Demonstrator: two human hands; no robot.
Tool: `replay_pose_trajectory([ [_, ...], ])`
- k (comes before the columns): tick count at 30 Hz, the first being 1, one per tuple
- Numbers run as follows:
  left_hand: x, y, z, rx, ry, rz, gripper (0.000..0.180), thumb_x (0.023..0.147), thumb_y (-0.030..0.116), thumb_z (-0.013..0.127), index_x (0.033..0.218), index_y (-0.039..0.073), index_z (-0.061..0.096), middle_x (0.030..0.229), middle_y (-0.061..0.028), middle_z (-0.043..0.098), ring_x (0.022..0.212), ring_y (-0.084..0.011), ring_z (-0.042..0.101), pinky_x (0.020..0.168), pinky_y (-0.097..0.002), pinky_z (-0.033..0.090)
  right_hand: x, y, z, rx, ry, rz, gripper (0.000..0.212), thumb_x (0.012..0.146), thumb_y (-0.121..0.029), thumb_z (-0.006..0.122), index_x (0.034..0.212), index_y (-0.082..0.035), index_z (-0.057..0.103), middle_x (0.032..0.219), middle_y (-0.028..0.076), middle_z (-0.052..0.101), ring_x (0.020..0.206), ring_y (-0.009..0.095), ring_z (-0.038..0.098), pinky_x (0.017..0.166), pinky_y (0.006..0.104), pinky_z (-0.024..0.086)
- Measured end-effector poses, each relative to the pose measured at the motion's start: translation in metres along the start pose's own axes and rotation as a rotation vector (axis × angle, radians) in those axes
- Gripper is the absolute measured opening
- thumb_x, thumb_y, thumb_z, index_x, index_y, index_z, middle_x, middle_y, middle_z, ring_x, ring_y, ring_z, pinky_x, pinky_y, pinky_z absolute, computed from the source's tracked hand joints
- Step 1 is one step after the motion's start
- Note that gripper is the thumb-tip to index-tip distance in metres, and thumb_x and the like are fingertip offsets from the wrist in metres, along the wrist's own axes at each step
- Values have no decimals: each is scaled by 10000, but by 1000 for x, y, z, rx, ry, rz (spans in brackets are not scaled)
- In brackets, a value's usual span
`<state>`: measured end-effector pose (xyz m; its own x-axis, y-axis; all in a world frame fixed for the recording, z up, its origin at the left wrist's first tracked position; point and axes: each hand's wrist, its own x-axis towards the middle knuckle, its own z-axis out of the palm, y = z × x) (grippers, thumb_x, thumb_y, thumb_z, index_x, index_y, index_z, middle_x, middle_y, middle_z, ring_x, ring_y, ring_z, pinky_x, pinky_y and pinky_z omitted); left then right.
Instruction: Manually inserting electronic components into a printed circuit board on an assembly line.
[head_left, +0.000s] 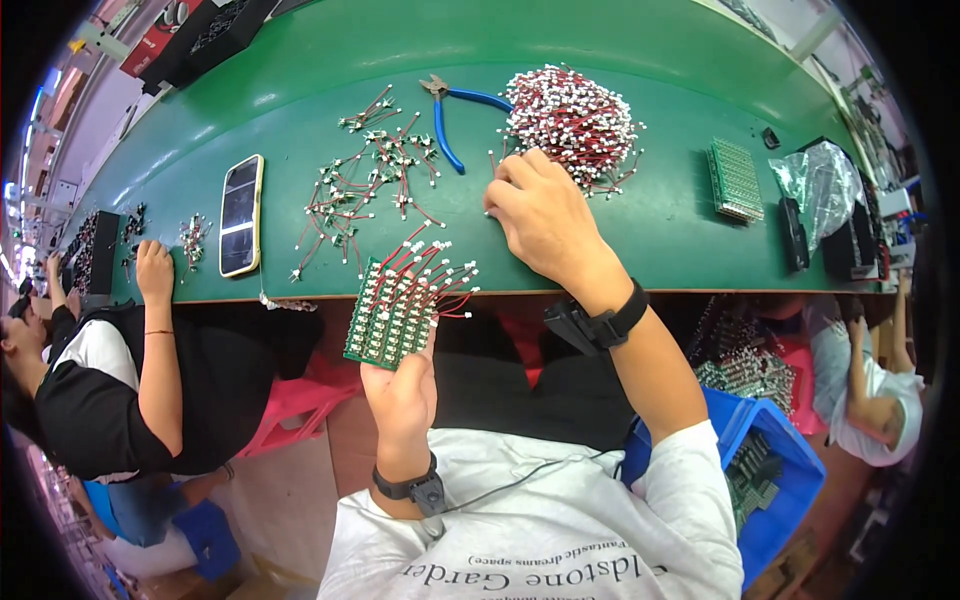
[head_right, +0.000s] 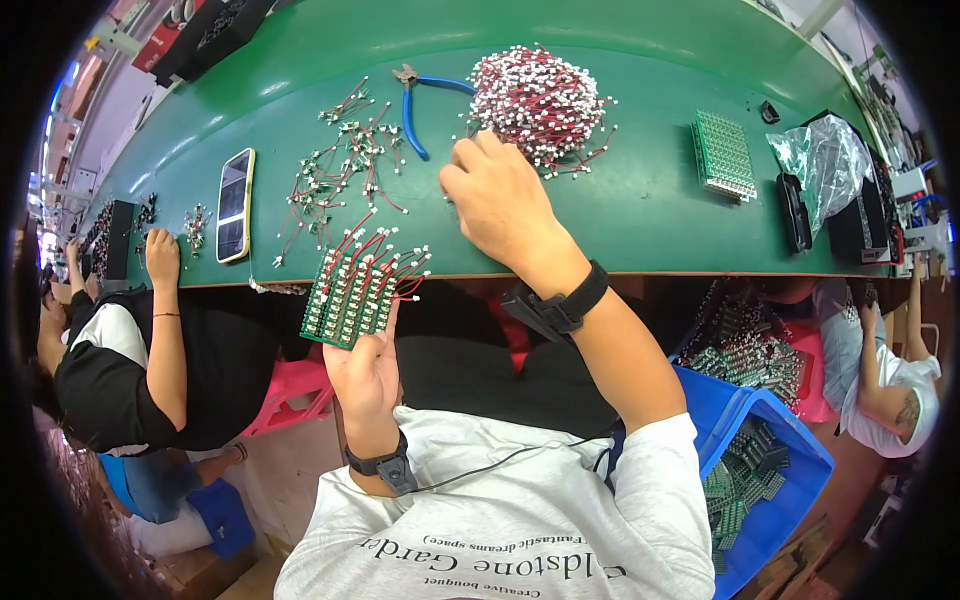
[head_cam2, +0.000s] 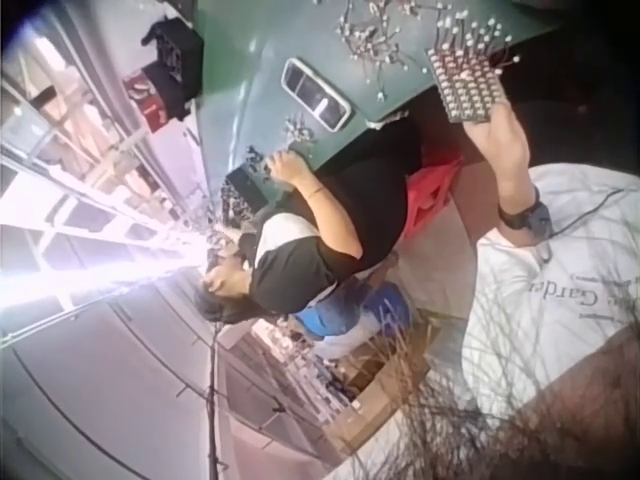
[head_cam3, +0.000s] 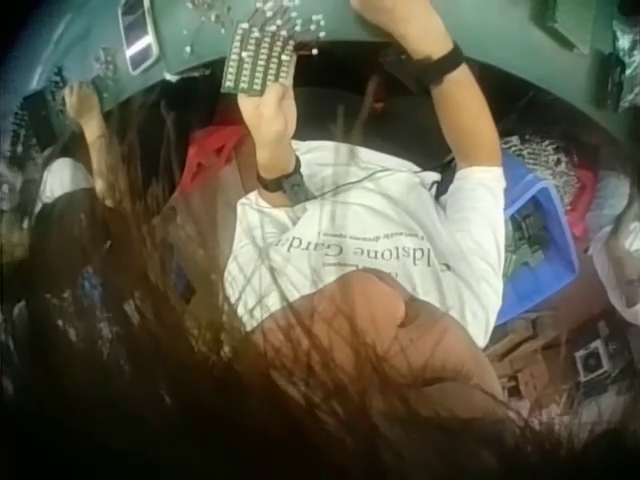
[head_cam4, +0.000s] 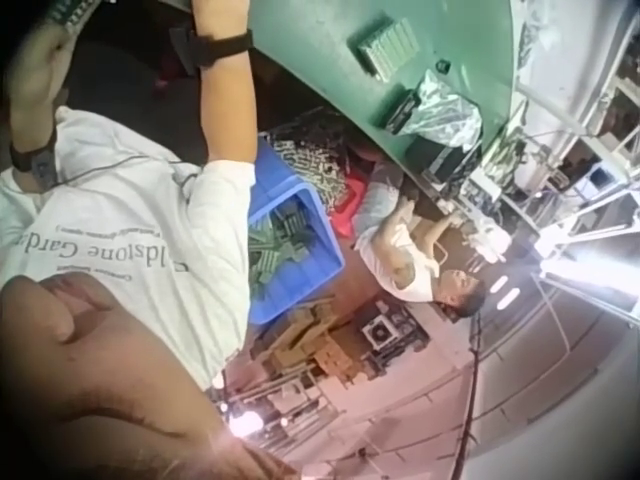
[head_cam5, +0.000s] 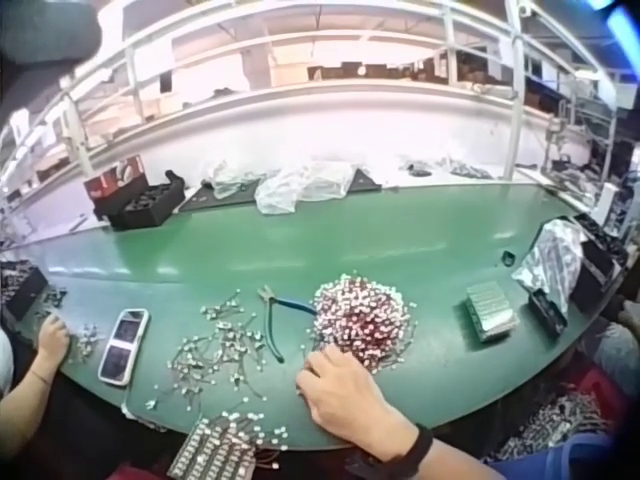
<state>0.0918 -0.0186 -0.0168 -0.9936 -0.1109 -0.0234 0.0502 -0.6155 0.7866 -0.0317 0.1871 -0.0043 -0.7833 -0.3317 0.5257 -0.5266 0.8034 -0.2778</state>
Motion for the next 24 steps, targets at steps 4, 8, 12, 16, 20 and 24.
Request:
replay_pose_trajectory([
  [4,1,1,-2,-19,-20,4,688,746,-213,374,1415,-53,396,1350,-162,540,1268,-270,543,1145,-486,373,5,-2,-10,158,118,-35,143,784,-34,714,899,-21,630,852,75,601,848,268,577,743,391,474],
  [8,2,4,8,-44,34,-19,697,738,-212,388,1416,-48,395,1334,-162,550,1247,-267,559,1143,-503,378,-2,-13,-30,730,115,260,80,890,-12,644,965,2,623,871,83,652,809,181,619,774,317,493],
  [12,2,3,16,-53,43,-34,686,738,-208,395,1404,-45,404,1301,-162,570,1209,-264,584,1130,-504,397,-14,-23,-43,874,27,374,70,936,-30,601,983,20,613,907,64,652,848,131,604,784,275,482],
  [16,4,0,22,-47,42,-35,669,744,-207,402,1393,-44,416,1297,-161,575,1207,-263,586,1128,-500,402,-29,-39,-49,785,90,299,54,928,-27,600,945,23,612,836,86,645,754,140,609,708,280,489],
  [20,6,-5,24,-46,-11,-20,651,755,-207,408,1384,-44,427,1297,-161,577,1211,-263,585,1126,-491,409,-54,-69,-48,764,105,177,36,879,-4,636,909,6,619,774,125,614,656,265,621,595,337,489],
  [24,3,-9,25,-22,-44,-36,654,757,-205,407,1389,-39,424,1319,-163,563,1232,-266,571,1127,-478,408,-69,-84,-27,797,107,213,69,859,22,649,912,11,606,781,146,611,636,301,609,572,372,494],
])
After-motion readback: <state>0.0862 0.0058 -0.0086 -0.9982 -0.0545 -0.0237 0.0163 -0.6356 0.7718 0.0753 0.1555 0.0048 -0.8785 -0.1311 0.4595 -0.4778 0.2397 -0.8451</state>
